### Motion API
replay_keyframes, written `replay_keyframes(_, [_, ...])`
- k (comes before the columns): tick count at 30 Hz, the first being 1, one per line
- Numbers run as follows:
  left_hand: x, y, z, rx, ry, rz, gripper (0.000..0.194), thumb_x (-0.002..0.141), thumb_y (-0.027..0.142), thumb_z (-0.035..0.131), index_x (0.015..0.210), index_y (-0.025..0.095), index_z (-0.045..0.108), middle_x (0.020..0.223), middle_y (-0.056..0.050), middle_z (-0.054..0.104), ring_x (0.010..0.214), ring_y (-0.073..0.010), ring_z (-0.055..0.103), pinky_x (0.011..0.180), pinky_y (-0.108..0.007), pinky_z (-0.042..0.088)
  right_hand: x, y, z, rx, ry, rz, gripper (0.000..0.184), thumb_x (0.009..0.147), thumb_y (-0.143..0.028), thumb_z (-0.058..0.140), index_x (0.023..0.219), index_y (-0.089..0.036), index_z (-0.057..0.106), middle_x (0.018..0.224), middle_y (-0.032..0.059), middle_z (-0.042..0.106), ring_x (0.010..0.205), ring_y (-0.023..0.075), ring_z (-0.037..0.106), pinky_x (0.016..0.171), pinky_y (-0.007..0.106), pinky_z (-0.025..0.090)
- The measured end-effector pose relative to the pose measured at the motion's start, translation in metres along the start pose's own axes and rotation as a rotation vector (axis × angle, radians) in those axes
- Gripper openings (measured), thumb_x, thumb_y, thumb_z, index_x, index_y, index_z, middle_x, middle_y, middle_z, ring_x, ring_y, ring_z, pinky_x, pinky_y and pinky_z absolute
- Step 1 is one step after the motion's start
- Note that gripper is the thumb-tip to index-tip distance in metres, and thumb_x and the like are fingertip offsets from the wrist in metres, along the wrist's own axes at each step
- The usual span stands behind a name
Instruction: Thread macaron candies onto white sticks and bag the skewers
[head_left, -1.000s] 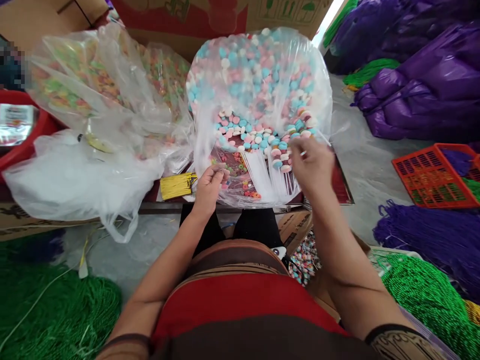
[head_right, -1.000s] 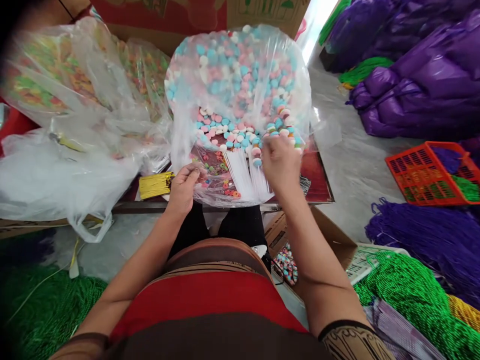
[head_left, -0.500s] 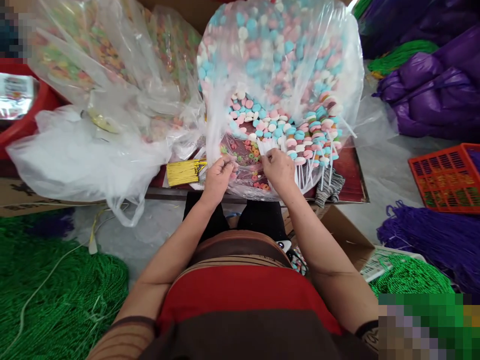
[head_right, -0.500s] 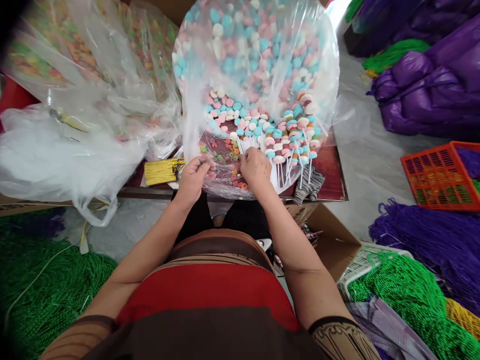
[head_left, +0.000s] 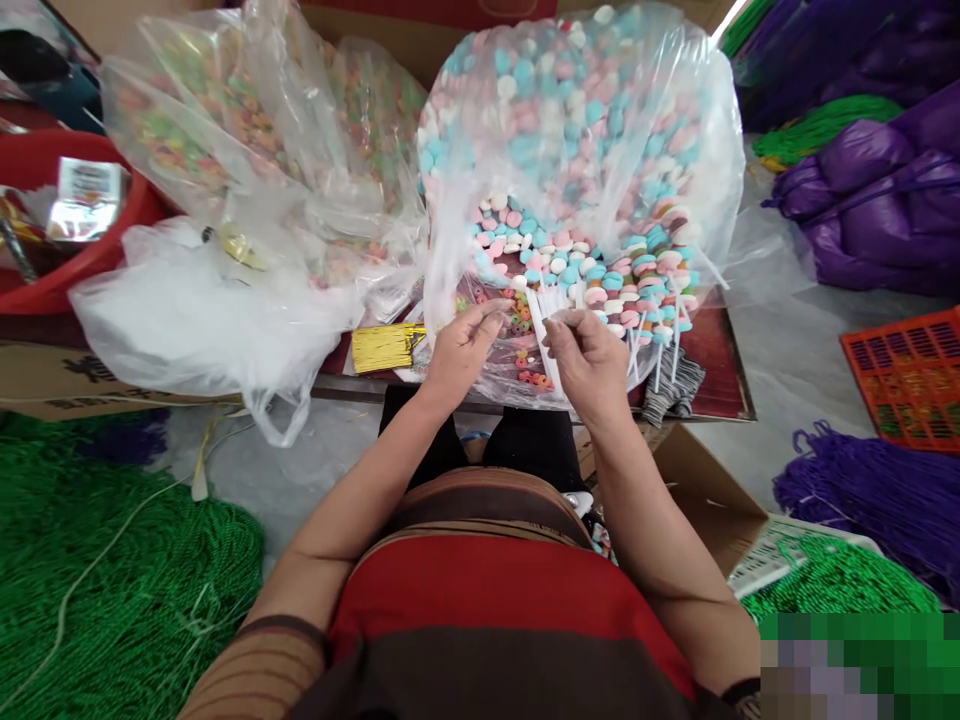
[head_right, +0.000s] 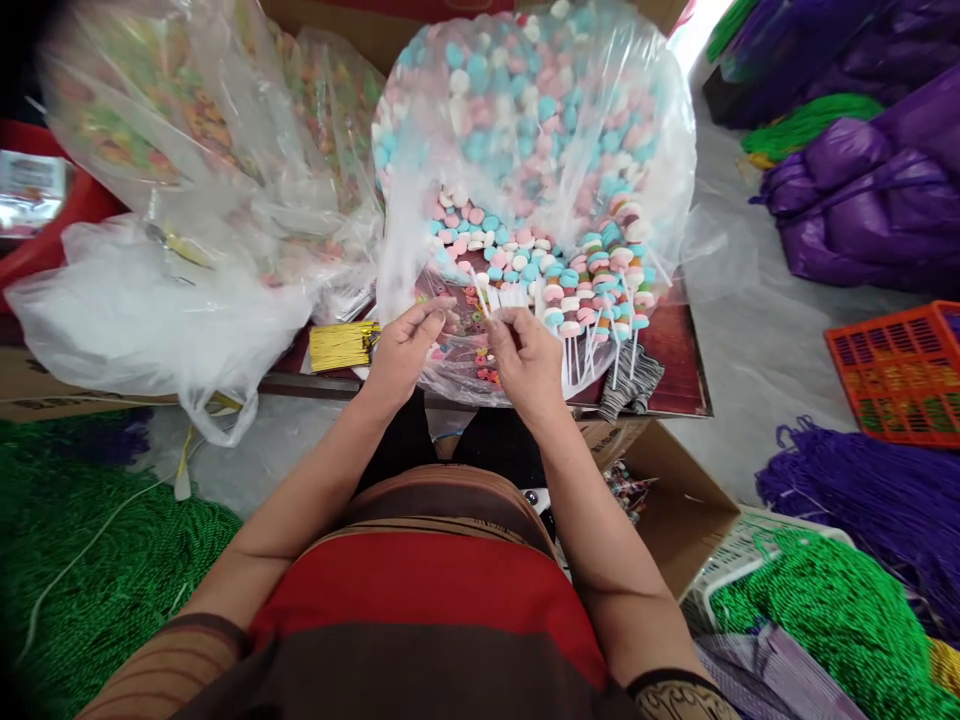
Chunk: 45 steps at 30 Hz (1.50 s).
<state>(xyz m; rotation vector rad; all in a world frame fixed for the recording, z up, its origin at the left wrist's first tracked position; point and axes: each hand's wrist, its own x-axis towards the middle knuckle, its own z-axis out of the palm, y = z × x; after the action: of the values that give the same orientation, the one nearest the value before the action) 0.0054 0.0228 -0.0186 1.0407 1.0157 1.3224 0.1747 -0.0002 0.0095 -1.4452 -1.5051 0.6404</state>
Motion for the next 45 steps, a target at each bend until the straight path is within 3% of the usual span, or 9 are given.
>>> replay_keyframes(4, [-0.007,0.023,0.012,-0.186,-0.132,-0.007,0.026,0.086,0.044,0.078,0.107,0.027,0.080,0.095,-0.002,0.078,0.087,-0.0175,0.071,0.081,-0.033,0.058,-0.023,-0.013,0.002,0.385,-0.175,0.182,0.042,0.088,-0.065,0.067,0.083,-0.024,0.065,0.065,-0.0018,0.060,0.056,0.0138,0.049,0.056,0.029,0.041])
replay_keyframes(8, [-0.016,0.028,0.012,-0.222,-0.138,-0.047,0.028,0.079,0.042,0.086,0.099,0.024,0.081,0.089,-0.002,0.077,0.086,-0.0177,0.071,0.080,-0.032,0.057,-0.036,-0.010,0.011,0.552,-0.237,0.271,0.043,0.084,-0.065,0.073,0.075,-0.023,0.064,0.065,-0.0024,0.058,0.056,0.0122,0.047,0.055,0.028,0.039])
replay_keyframes(16, [-0.018,0.026,0.007,-0.201,-0.116,-0.084,0.030,0.071,0.042,0.090,0.092,0.023,0.080,0.086,0.000,0.078,0.078,-0.0140,0.069,0.076,-0.028,0.055,-0.043,-0.010,0.018,0.665,-0.262,0.374,0.044,0.080,-0.065,0.076,0.073,-0.023,0.065,0.066,-0.0027,0.059,0.054,0.0106,0.046,0.052,0.026,0.038])
replay_keyframes(22, [-0.015,0.020,0.007,-0.223,-0.110,-0.147,0.023,0.077,0.037,0.087,0.091,0.020,0.078,0.081,0.000,0.075,0.072,-0.0115,0.065,0.072,-0.026,0.052,-0.045,-0.012,0.012,0.661,-0.314,0.421,0.039,0.083,-0.062,0.074,0.089,-0.024,0.073,0.058,-0.0047,0.056,0.047,0.0094,0.041,0.045,0.024,0.029])
replay_keyframes(27, [-0.005,0.023,-0.010,-0.131,0.033,-0.076,0.020,0.087,0.036,0.078,0.100,0.021,0.076,0.078,0.000,0.069,0.074,-0.0130,0.065,0.074,-0.028,0.050,-0.039,-0.001,-0.006,0.522,-0.116,0.413,0.040,0.087,-0.061,0.069,0.097,-0.022,0.074,0.047,-0.0086,0.041,0.041,0.0089,0.029,0.042,0.025,0.019])
replay_keyframes(31, [0.012,0.016,-0.024,0.132,0.083,0.021,0.009,0.089,0.026,0.072,0.096,0.022,0.077,0.080,0.000,0.070,0.077,-0.0143,0.065,0.077,-0.028,0.049,-0.035,0.018,-0.013,0.369,0.034,0.362,0.040,0.088,-0.060,0.066,0.097,-0.021,0.072,0.049,-0.0087,0.040,0.042,0.0094,0.030,0.044,0.026,0.022])
replay_keyframes(37, [0.052,-0.005,-0.017,0.893,-0.174,0.261,0.019,0.083,0.009,0.064,0.087,0.020,0.079,0.088,-0.006,0.072,0.095,-0.0255,0.063,0.095,-0.039,0.045,-0.032,0.048,-0.007,0.136,0.059,0.273,0.038,0.091,-0.055,0.057,0.097,-0.021,0.072,0.056,-0.0051,0.049,0.051,0.0136,0.046,0.053,0.028,0.036])
replay_keyframes(42, [0.056,-0.015,-0.003,1.109,-0.405,0.333,0.013,0.086,0.018,0.066,0.087,0.019,0.078,0.088,-0.008,0.068,0.093,-0.0274,0.059,0.094,-0.044,0.042,-0.034,0.063,-0.005,0.034,0.046,0.221,0.039,0.094,-0.055,0.052,0.098,-0.022,0.073,0.066,0.0003,0.060,0.065,0.0186,0.057,0.058,0.030,0.042])
replay_keyframes(45, [0.043,-0.018,-0.005,1.214,-0.443,0.366,0.014,0.089,0.019,0.064,0.087,0.019,0.078,0.089,-0.009,0.066,0.092,-0.0282,0.058,0.092,-0.045,0.042,-0.034,0.064,-0.005,0.016,0.035,0.221,0.039,0.095,-0.053,0.053,0.100,-0.021,0.073,0.070,0.0012,0.062,0.068,0.0184,0.058,0.061,0.029,0.043])
